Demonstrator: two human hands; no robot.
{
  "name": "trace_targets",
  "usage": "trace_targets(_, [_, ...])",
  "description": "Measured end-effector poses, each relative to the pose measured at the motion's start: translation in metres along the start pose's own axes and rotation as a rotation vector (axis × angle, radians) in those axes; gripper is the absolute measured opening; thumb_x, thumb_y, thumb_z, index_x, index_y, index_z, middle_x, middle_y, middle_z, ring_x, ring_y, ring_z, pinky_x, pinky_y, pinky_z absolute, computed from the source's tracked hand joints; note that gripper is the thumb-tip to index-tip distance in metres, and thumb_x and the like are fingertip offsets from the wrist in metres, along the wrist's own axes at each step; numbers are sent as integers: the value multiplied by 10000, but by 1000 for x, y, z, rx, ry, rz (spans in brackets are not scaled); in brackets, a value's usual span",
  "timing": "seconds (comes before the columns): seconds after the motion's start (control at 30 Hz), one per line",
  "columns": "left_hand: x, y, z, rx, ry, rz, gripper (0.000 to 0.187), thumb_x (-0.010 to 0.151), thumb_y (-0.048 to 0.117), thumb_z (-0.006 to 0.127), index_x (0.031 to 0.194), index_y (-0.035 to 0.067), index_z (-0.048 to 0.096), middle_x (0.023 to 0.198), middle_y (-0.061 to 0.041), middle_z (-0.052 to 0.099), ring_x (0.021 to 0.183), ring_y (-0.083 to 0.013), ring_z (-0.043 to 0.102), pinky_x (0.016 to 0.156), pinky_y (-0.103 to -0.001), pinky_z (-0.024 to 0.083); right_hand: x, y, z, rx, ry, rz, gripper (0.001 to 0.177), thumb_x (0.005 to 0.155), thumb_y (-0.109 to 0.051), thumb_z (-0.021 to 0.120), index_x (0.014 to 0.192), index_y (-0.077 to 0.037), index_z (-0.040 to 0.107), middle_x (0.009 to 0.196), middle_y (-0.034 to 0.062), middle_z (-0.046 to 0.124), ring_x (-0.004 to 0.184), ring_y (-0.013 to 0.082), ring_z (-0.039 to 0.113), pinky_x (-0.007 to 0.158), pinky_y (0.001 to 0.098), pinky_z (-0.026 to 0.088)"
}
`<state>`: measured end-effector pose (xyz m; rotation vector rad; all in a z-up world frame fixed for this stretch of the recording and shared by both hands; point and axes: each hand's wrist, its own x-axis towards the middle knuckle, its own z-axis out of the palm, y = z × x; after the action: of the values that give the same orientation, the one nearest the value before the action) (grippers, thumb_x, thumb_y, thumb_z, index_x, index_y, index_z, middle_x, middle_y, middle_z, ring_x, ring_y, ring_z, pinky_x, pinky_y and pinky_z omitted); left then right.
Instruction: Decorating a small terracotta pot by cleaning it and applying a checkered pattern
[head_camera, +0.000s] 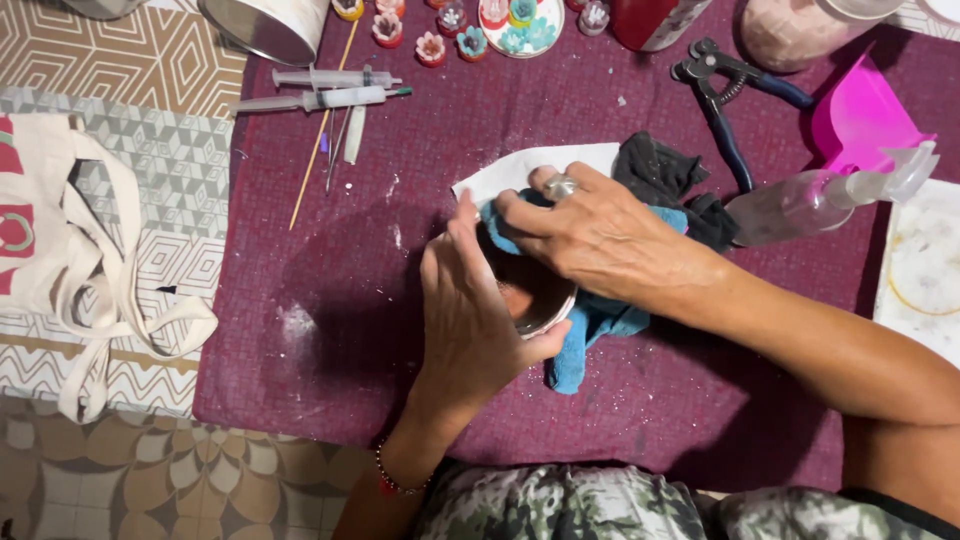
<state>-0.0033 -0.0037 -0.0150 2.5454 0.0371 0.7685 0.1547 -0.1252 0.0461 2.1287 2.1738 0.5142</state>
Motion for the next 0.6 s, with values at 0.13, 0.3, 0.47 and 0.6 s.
trace_targets(0.13, [3,-2,0,-66,16,21,1481,752,425,988,1604,-35,-132,1609,-489,136,1458,-536,497,1186,-598,414,-18,2,-3,81,-74,40,201,1073,-193,503,1089,-98,679,1207,19,531,937,259,540,669,376,416])
trace_targets(0.3, [2,-2,0,-55,17,27,1459,763,415,991,1611,-38,-106,1635,-453,144,1457,-547,513,1193,-599,433,-24,1,0,78,-149,76,152,1089,-182,486,1086,-163,636,1163,-18,488,988,232,520,729,335,425])
trace_targets(0.47, [0,-2,2,-72,-7,-10,1490,703,418,1016,1593,-72,-74,1667,-387,136,1421,-532,518,1196,-606,435,8,-4,-2,45,-2,3,227,1065,-167,574,898,-78,700,1158,25,556,1040,271,573,729,369,440])
trace_targets(0.6, [-1,0,-1,-109,-16,-29,1542,705,410,1050,1598,-58,-116,1674,-399,83,1443,-523,549,1211,-588,435,6,-1,2,134,-14,29,167,1036,-173,572,1104,-85,697,1063,21,523,937,262,528,670,375,450])
